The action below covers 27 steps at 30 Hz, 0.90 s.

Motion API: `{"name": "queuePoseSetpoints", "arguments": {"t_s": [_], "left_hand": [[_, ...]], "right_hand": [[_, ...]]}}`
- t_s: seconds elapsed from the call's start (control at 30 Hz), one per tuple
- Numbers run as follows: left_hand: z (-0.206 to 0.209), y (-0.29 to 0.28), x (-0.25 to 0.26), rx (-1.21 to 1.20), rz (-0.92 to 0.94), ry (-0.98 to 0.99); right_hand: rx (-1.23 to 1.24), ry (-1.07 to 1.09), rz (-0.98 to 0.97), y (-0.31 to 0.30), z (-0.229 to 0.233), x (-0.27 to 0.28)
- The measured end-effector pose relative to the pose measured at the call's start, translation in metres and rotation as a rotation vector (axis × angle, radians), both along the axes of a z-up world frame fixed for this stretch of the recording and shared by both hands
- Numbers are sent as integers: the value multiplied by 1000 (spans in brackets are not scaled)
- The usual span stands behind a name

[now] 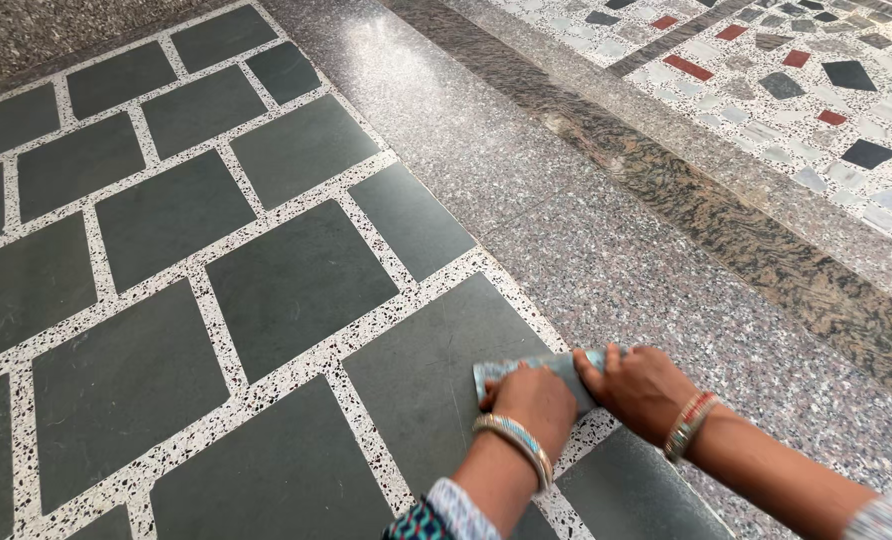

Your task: The person scrubs a tiled floor using a small block, moving it back and forth over the tiles and grout lines.

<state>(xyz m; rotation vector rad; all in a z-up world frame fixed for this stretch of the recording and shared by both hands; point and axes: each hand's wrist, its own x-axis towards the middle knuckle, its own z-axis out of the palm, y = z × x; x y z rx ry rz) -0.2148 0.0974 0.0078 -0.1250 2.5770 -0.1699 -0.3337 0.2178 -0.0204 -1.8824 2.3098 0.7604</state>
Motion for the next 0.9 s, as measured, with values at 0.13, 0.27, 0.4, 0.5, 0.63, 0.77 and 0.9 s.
{"name": "queuePoseSetpoints", "arguments": {"t_s": [0.13,0.27,0.4,0.5,0.63,0.77,0.9], "left_hand": [[-4,-28,-11,-76,56,178],[3,-37,3,-73,9,145],[11,-23,50,-18,-103,14],[15,-22,72,33,-25,10],[18,-31,70,85,64,-21],[7,-51,46,8,90,35],[-15,-81,26,-47,109,185]], "right_hand": [[-12,9,-94,-29,2,-8],[-87,33,-51,-31,8,9],[60,-110,-40,-18,14,46],[95,-92,51,-17,15,68],[-14,-72,98,-29,12,60],[4,-113,23,-54,10,40],[-64,-13,18,-83,-3,22]]}}
